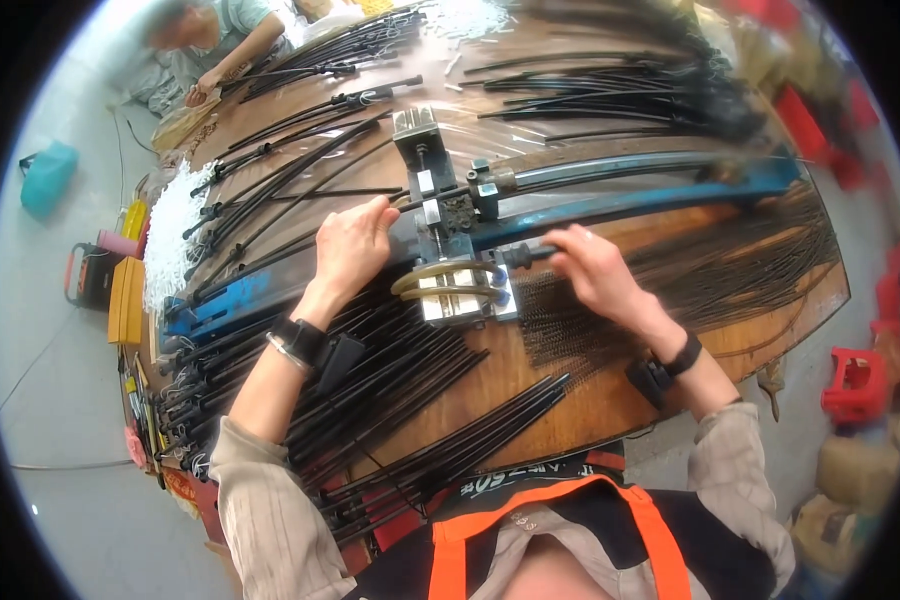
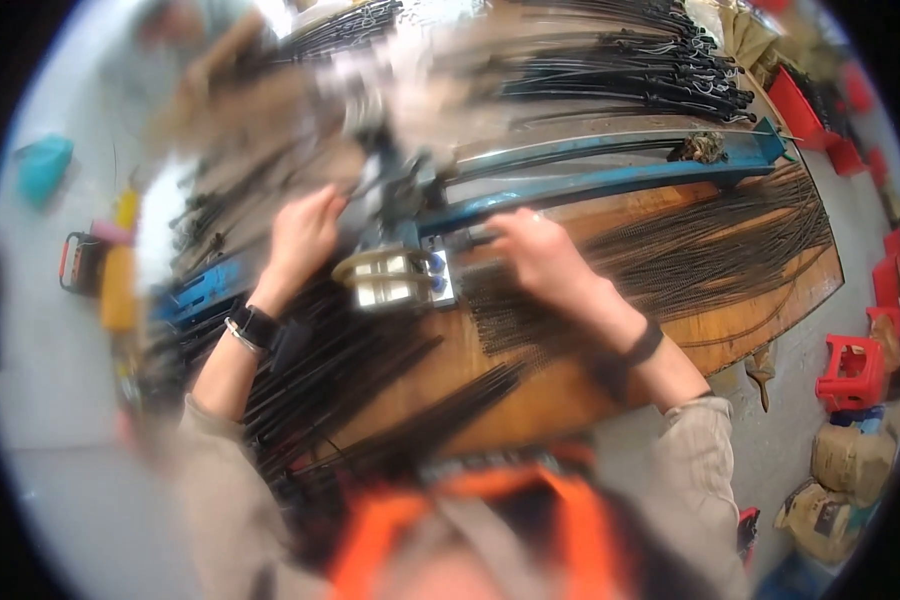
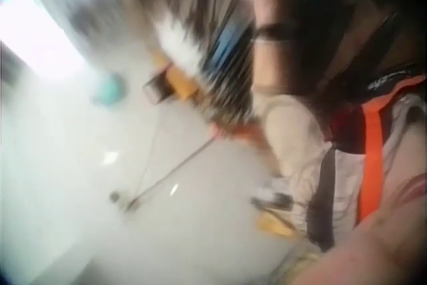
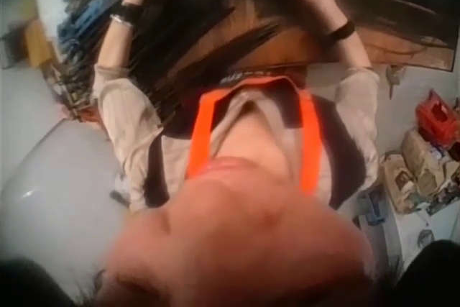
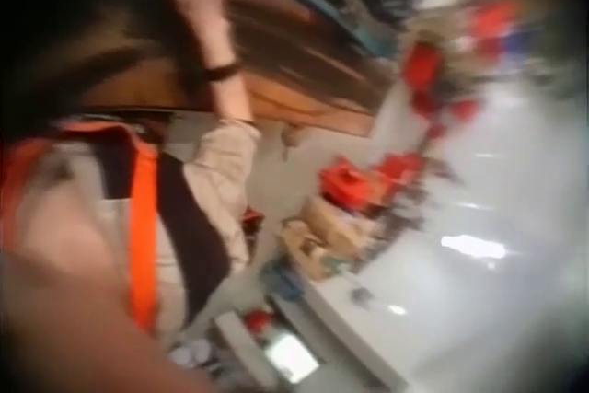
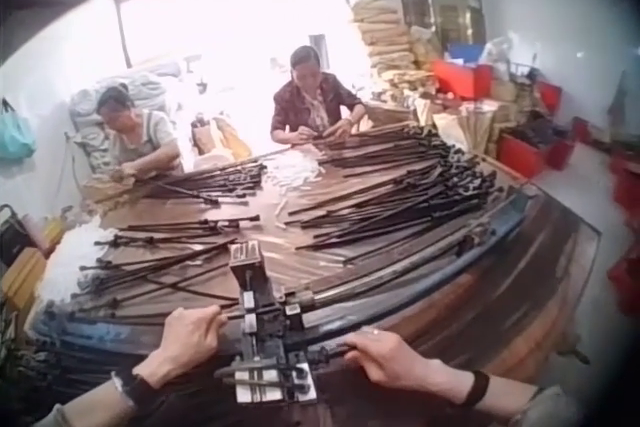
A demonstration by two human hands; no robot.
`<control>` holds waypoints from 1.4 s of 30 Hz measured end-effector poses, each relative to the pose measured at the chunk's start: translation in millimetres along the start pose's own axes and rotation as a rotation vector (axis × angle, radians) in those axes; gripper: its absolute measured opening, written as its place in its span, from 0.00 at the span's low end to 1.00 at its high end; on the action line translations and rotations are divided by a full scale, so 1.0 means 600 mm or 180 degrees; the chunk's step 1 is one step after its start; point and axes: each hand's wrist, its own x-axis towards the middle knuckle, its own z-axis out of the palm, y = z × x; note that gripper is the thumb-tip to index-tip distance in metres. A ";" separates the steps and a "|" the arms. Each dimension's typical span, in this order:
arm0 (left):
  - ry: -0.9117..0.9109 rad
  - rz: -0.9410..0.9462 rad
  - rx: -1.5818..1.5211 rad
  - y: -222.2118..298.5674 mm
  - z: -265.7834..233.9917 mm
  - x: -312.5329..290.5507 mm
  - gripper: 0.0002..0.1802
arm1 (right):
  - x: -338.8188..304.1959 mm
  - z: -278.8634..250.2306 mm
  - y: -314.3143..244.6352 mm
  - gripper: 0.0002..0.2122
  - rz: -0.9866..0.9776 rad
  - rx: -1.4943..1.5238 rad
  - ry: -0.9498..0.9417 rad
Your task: Assembling thin black metal rods into a mechanical blue fixture on a factory workbench.
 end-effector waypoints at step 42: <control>-0.0480 0.0365 0.0133 0.041 -0.032 -0.263 0.11 | -0.027 0.052 -0.069 0.08 0.0066 -0.0481 -0.0813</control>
